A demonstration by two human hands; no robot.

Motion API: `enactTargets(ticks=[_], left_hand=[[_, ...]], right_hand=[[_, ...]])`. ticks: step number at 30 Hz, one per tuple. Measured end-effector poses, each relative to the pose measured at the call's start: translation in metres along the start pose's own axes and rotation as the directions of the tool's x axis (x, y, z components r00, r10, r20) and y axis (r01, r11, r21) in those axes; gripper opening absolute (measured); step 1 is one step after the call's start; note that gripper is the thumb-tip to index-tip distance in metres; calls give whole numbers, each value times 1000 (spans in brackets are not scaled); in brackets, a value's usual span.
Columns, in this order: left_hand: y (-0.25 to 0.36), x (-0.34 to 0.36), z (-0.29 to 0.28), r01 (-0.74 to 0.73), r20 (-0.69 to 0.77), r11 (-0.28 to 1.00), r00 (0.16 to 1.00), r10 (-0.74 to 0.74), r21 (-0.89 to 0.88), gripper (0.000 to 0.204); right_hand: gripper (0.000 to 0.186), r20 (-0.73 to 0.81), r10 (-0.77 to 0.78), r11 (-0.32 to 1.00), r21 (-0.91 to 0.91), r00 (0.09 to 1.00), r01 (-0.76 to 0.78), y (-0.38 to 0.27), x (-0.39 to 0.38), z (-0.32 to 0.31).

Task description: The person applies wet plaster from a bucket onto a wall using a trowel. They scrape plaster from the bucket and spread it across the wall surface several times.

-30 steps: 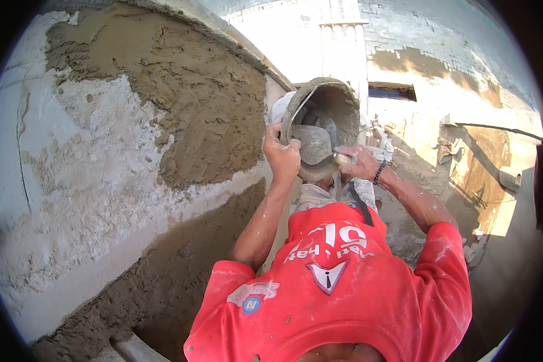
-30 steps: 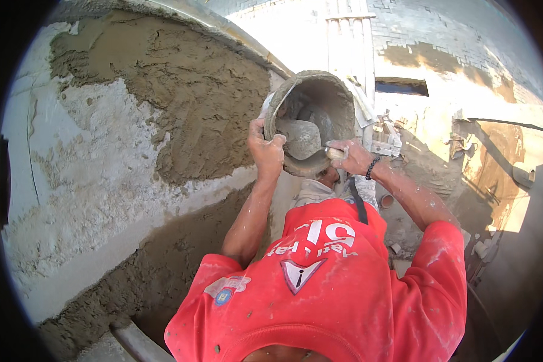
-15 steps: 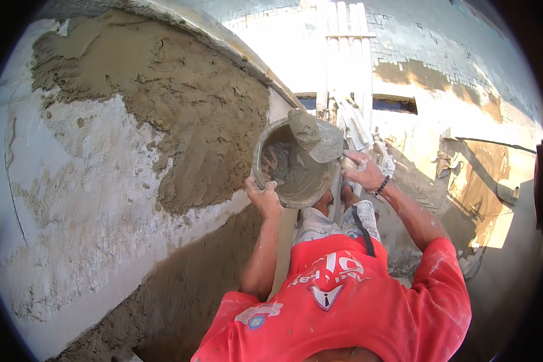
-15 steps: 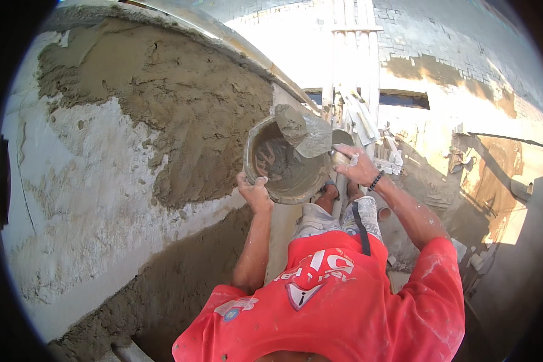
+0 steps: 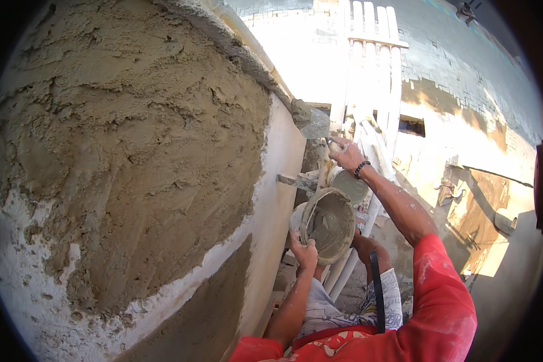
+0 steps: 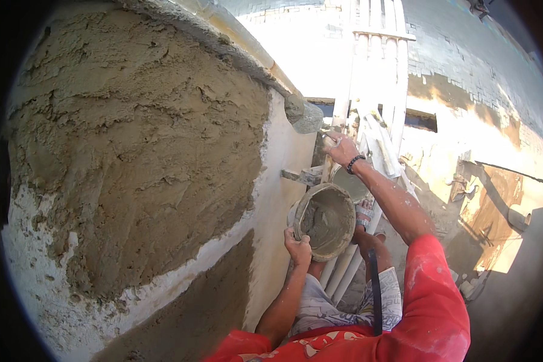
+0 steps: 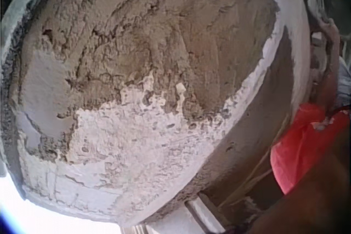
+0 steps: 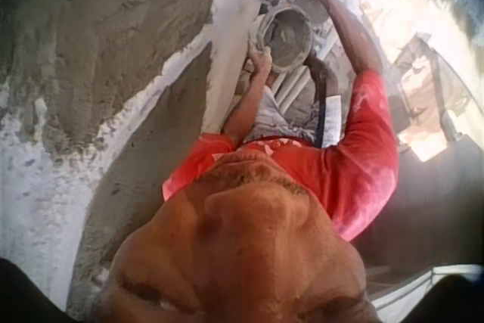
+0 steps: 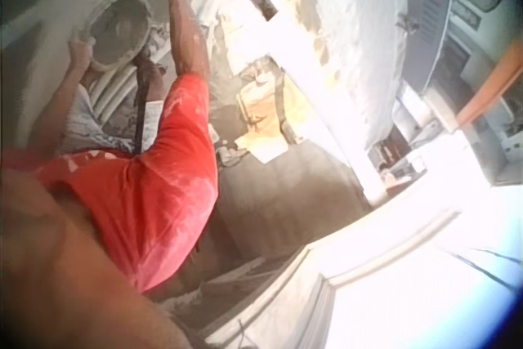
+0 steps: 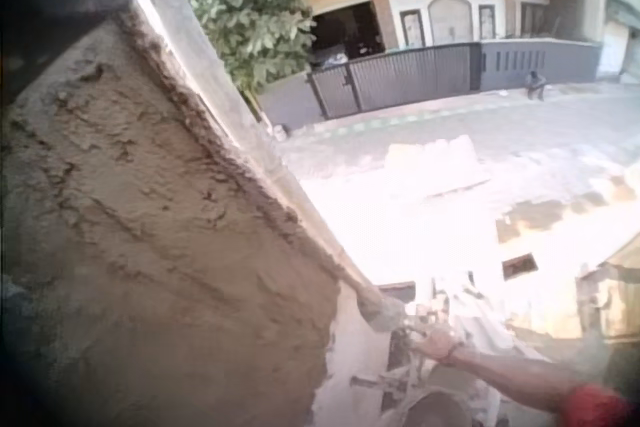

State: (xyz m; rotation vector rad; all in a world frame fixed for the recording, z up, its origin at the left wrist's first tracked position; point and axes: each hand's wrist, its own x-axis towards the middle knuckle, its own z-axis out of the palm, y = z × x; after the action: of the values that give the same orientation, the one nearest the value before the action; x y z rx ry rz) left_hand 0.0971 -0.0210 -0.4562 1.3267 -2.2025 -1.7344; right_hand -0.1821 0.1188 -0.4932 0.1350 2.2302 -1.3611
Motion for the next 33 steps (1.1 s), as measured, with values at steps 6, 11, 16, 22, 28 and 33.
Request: enactTargets(ticks=[6,11,16,22,28,33], left_hand=[[-82,24,35,-11,-12,1000,1000,12,21,36],[-58,35,53,-20,15,988,1000,22,-152,39],[-40,34,54,-48,-25,989,999,45,-138,44],[-72,34,56,-77,-36,991,997,73,-108,47],[-43,37,50,-71,-55,994,996,67,-79,44],[-38,41,59,-174,-61,983,984,170,-65,44]], right_hand=[[57,97,82,996,28,992,-85,2,105,71],[33,105,66,992,-113,992,-54,-22,164,78],[17,150,104,891,-454,983,-25,-83,175,73],[15,244,134,805,-593,960,38,-149,144,77],[10,233,213,751,-660,949,-6,-182,146,72],[16,182,224,779,-624,957,-64,-212,149,56]])
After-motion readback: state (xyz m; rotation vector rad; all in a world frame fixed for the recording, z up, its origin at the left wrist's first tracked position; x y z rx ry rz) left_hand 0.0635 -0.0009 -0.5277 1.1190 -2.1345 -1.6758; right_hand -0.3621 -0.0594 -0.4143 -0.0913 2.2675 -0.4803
